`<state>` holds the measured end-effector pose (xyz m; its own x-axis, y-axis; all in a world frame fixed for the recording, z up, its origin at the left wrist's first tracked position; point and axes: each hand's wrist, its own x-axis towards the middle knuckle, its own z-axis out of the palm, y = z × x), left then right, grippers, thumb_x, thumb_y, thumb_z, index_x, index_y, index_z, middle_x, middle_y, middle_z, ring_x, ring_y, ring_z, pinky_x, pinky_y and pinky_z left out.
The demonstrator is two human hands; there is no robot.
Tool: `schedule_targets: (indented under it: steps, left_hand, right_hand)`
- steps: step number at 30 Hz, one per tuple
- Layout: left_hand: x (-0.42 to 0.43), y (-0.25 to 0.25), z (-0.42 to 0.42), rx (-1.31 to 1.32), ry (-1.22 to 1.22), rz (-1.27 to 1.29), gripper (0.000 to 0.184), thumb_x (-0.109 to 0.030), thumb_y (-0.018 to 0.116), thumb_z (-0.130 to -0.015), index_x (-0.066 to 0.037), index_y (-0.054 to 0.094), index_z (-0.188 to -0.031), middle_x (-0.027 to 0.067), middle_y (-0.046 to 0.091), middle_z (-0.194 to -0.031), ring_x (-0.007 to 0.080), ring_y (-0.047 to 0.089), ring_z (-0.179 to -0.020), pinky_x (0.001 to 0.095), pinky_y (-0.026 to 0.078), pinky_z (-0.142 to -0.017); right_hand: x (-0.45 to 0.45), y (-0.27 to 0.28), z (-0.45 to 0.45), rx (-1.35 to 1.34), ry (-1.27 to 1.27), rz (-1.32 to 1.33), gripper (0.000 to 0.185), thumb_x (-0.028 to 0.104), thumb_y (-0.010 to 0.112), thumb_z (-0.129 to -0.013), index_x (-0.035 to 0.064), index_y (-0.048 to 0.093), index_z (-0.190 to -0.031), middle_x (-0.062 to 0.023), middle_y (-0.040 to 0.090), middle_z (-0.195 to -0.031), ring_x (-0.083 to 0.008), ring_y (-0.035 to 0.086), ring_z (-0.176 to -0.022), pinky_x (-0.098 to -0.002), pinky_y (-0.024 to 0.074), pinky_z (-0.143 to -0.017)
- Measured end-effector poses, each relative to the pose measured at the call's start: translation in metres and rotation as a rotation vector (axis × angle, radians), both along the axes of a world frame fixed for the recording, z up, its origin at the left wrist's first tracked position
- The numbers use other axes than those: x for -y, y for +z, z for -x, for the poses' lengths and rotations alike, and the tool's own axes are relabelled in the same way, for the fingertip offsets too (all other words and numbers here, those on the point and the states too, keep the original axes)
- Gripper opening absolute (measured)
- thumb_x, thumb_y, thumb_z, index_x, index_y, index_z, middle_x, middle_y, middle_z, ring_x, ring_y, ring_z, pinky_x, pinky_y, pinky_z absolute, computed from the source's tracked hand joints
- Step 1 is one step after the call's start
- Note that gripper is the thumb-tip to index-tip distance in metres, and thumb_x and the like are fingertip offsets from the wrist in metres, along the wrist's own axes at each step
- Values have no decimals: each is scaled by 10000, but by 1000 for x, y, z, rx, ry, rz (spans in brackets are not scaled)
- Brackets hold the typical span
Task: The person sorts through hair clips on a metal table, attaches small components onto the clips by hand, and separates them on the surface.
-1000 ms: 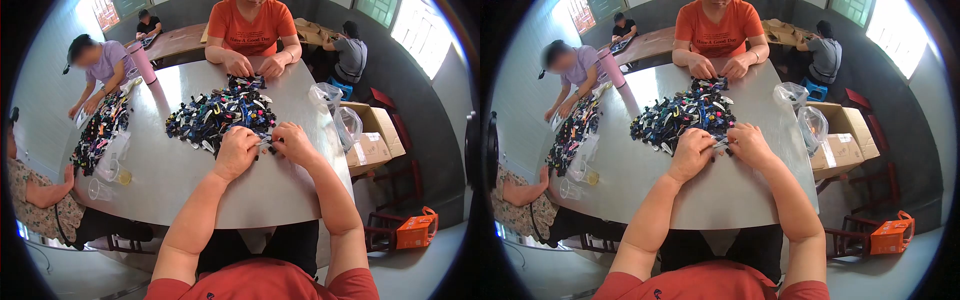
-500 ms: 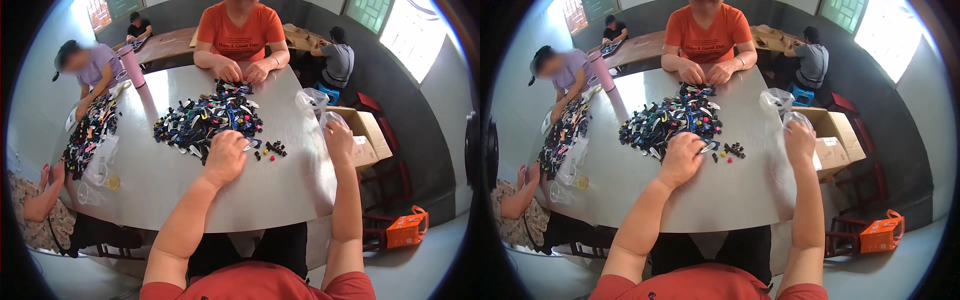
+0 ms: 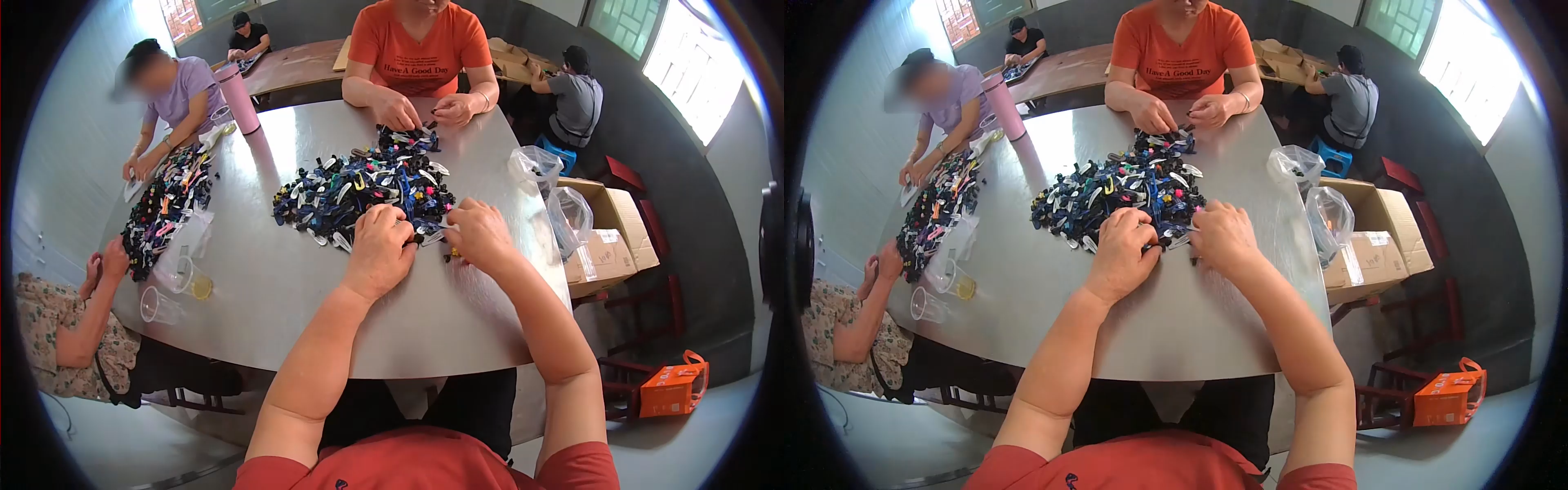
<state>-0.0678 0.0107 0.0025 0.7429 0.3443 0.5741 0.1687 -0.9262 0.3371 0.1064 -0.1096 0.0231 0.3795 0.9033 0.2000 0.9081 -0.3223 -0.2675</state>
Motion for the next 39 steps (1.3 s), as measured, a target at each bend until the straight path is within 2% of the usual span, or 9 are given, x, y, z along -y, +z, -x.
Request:
schedule_targets:
  steps: [11,12,13,15,17,26,31,37,39]
  left_hand:
    - [-7,-13,-5,131,-76,147,190,-58,728,-768,-56,681,-952,91,640,-1021,334,574,-1055,436,429,-987]
    - [-6,-10,-4,132,-74,144,190,-58,728,-768,-56,681,-952,91,640,-1021,334,574,-1055,436,429,-987]
    - [-5,-8,-4,154,-80,200,199,-59,729,-792,-46,676,-983,83,653,-1004,297,598,-990,413,458,-946]
    - [0,-1,-4,176,-86,252,210,-61,730,-815,-36,671,-1015,74,666,-987,259,623,-925,390,486,-904]
    - [7,6,-2,197,-191,847,157,-70,705,-887,-11,662,-1026,55,668,-947,166,636,-841,322,519,-748]
    - [3,2,-1,136,-250,1145,95,-75,676,-932,-31,659,-1014,-19,660,-868,41,569,-738,207,473,-656]
    - [4,5,0,175,-255,1221,80,-49,675,-908,-29,636,-974,-21,640,-844,44,555,-715,213,462,-646]
    - [7,9,1,142,-223,1204,85,-41,695,-889,-49,618,-924,-44,600,-803,38,532,-703,206,448,-638]
    - [10,9,0,148,-222,1190,87,-44,697,-889,-49,617,-923,-44,601,-805,36,527,-705,205,444,-638]
  right_hand:
    - [-5,-17,-10,-173,124,-40,120,162,697,-826,83,663,-909,-70,642,-884,-248,627,-925,-412,463,-843]
    - [-3,-5,-7,-499,64,-33,106,158,699,-846,81,659,-907,-47,625,-831,-194,611,-837,-366,471,-770]
    - [-2,1,-5,-826,1,-24,96,154,700,-866,80,655,-906,-24,609,-778,-140,595,-750,-320,480,-698]
    - [-4,-3,-6,-907,30,-96,103,147,706,-887,63,647,-886,7,599,-786,-93,551,-719,-270,446,-643]
    - [-3,-4,-3,-988,54,-171,126,140,712,-908,46,638,-867,38,590,-794,-46,507,-688,-219,411,-588]
    - [1,1,18,-1076,86,-180,127,161,680,-932,36,701,-940,19,631,-829,-59,548,-755,-226,440,-662]
    - [27,12,7,-852,-57,-353,179,145,660,-938,-13,727,-985,-27,675,-859,-119,603,-811,-275,490,-746]
    - [104,29,-78,66,-398,-838,143,76,669,-900,11,729,-1013,-152,717,-965,-287,690,-865,-342,536,-785]
    - [132,23,-104,128,-493,-714,150,119,649,-915,7,733,-968,-153,715,-959,-304,690,-870,-359,538,-781]
